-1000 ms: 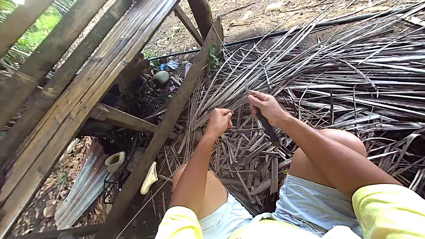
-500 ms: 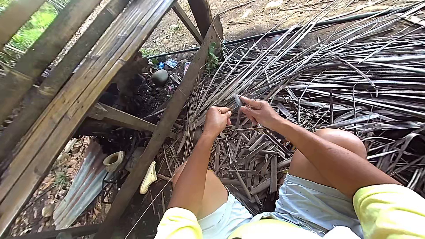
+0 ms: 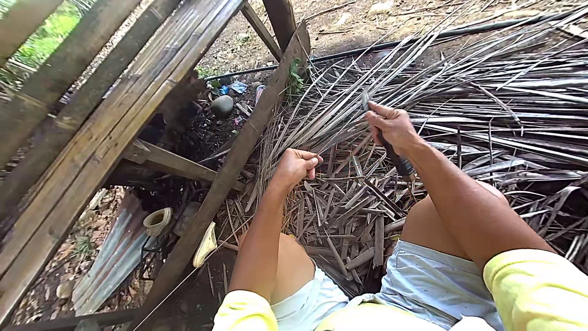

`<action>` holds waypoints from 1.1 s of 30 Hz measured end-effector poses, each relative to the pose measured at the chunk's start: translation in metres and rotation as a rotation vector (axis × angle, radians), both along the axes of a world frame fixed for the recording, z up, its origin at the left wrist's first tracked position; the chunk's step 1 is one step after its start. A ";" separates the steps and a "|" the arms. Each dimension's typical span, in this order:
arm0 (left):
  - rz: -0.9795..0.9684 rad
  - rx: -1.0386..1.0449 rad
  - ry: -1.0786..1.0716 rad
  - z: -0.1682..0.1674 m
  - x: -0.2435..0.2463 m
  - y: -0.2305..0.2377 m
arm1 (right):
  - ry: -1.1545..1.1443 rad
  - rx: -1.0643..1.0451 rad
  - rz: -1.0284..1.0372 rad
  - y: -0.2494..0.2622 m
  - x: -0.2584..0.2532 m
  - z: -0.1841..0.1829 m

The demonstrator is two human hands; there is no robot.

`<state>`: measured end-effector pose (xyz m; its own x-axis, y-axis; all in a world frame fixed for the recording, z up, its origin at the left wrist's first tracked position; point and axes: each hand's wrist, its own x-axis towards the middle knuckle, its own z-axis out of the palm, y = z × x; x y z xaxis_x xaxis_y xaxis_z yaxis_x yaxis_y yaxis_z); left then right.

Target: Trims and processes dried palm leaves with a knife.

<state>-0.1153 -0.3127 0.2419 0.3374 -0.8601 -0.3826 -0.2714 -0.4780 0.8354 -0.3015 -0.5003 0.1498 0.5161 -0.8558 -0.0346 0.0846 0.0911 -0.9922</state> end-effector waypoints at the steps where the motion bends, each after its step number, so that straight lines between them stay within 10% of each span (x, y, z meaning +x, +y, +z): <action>1: -0.008 0.005 0.008 0.002 0.001 0.002 | 0.001 0.009 -0.044 -0.008 -0.004 0.000; 13: -0.009 0.124 -0.007 0.007 0.005 0.007 | 0.014 0.063 -0.329 -0.038 -0.022 -0.004; 22: 0.098 0.126 0.082 -0.010 0.003 -0.007 | 0.107 -0.091 0.359 0.062 0.017 0.000; 33: -0.011 0.064 0.071 0.008 0.013 0.012 | 0.009 0.098 -0.042 -0.003 -0.015 0.007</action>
<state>-0.1025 -0.3007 0.2499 0.2980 -0.8367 -0.4594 -0.2180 -0.5282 0.8206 -0.3163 -0.5029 0.1565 0.4789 -0.8691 -0.1236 0.0811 0.1840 -0.9796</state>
